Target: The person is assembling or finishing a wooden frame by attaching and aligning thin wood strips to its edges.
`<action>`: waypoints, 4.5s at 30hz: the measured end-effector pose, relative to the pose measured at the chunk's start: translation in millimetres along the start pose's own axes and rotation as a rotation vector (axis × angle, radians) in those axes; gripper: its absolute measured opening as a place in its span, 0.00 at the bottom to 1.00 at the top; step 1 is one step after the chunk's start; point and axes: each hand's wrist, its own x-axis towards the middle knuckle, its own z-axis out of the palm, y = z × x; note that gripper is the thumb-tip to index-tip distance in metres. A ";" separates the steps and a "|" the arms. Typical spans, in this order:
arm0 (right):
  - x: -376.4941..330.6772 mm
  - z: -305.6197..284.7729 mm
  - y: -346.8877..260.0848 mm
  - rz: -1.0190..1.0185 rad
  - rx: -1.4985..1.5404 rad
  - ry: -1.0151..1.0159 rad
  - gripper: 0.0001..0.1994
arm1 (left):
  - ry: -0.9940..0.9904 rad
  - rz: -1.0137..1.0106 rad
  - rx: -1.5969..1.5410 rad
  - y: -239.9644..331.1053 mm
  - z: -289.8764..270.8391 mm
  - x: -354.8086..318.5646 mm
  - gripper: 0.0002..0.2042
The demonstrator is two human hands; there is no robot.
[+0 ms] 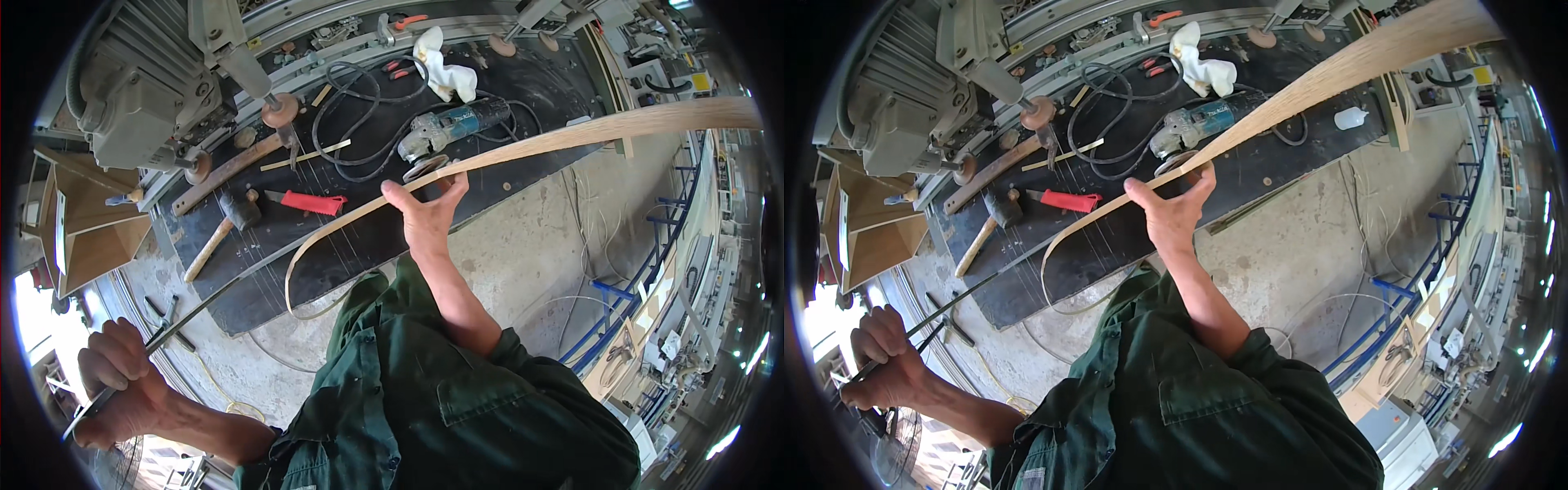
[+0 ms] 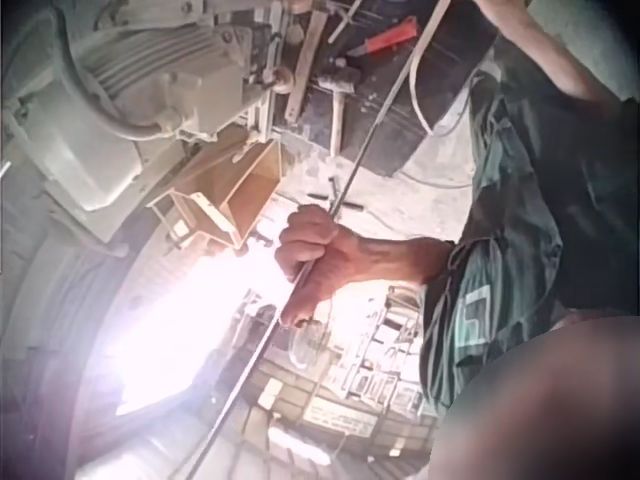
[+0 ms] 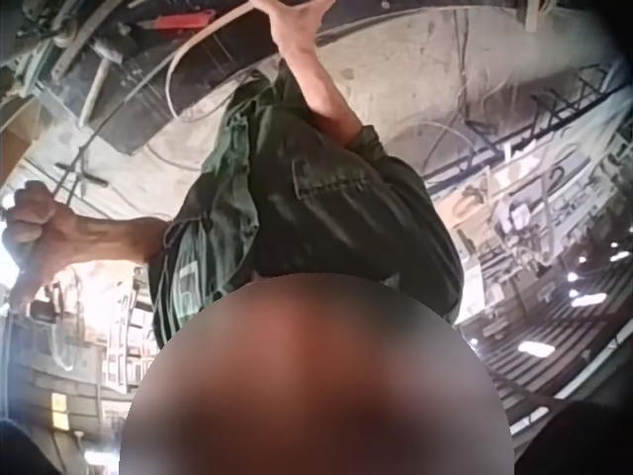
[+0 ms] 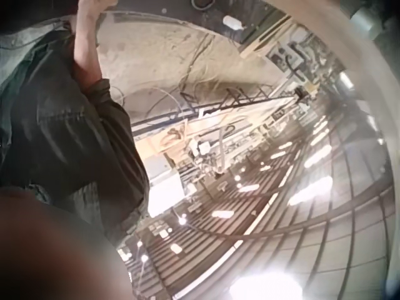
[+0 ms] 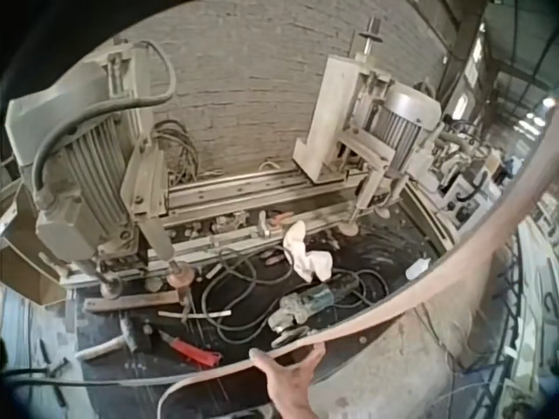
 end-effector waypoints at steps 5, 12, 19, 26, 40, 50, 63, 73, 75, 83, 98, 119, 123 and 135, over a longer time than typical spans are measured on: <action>15.4 -10.6 8.8 -0.084 0.202 0.064 0.31 | 0.026 0.020 0.015 -3.3 1.5 -1.9 0.42; 28.4 -20.5 20.6 -0.141 0.236 0.113 0.20 | 0.016 0.056 0.017 -10.0 -1.8 -4.3 0.45; -43.6 -60.7 -10.1 -1.082 -0.958 -0.231 0.33 | -0.024 0.113 0.187 -15.9 0.6 -3.9 0.45; -22.1 -43.8 -8.8 -1.085 -1.247 -0.328 0.39 | -0.039 0.117 0.177 -10.5 8.3 -0.3 0.47; 16.4 -9.0 -44.2 -1.030 -0.575 -0.865 0.07 | -0.015 0.088 0.288 -15.0 5.4 -3.8 0.45; 53.4 17.5 -63.9 -0.330 -0.647 -1.352 0.09 | 0.742 0.042 0.470 -132.4 -14.0 -111.4 0.29; 55.6 16.1 -62.1 -0.430 -0.643 -1.371 0.09 | 0.145 -0.617 0.696 -140.0 43.6 -97.3 0.17; 47.6 10.3 -60.7 -0.580 -0.601 -1.393 0.08 | -0.046 -0.319 1.860 -98.7 118.1 -70.5 0.06; 44.6 7.2 -57.7 -0.676 -0.585 -1.354 0.07 | -0.050 -0.329 1.846 -97.6 119.8 -74.8 0.06; 27.8 8.1 -61.8 -0.771 -0.684 -1.317 0.07 | 0.101 -0.240 1.904 -99.6 120.5 -101.8 0.09; 15.7 37.4 -51.2 -0.686 -0.517 -1.463 0.11 | 0.146 -0.112 2.011 -119.5 82.9 -99.7 0.12; 17.3 39.5 -56.8 -0.563 -0.568 -1.481 0.11 | 0.214 -0.163 2.034 -153.3 73.9 -98.2 0.08; 17.0 39.4 -57.8 -0.567 -0.569 -1.481 0.11 | 0.217 -0.191 2.033 -155.3 73.4 -97.9 0.09; 19.8 39.6 -56.9 -0.556 -0.570 -1.498 0.10 | 0.214 -0.217 2.053 -156.9 75.3 -96.5 0.09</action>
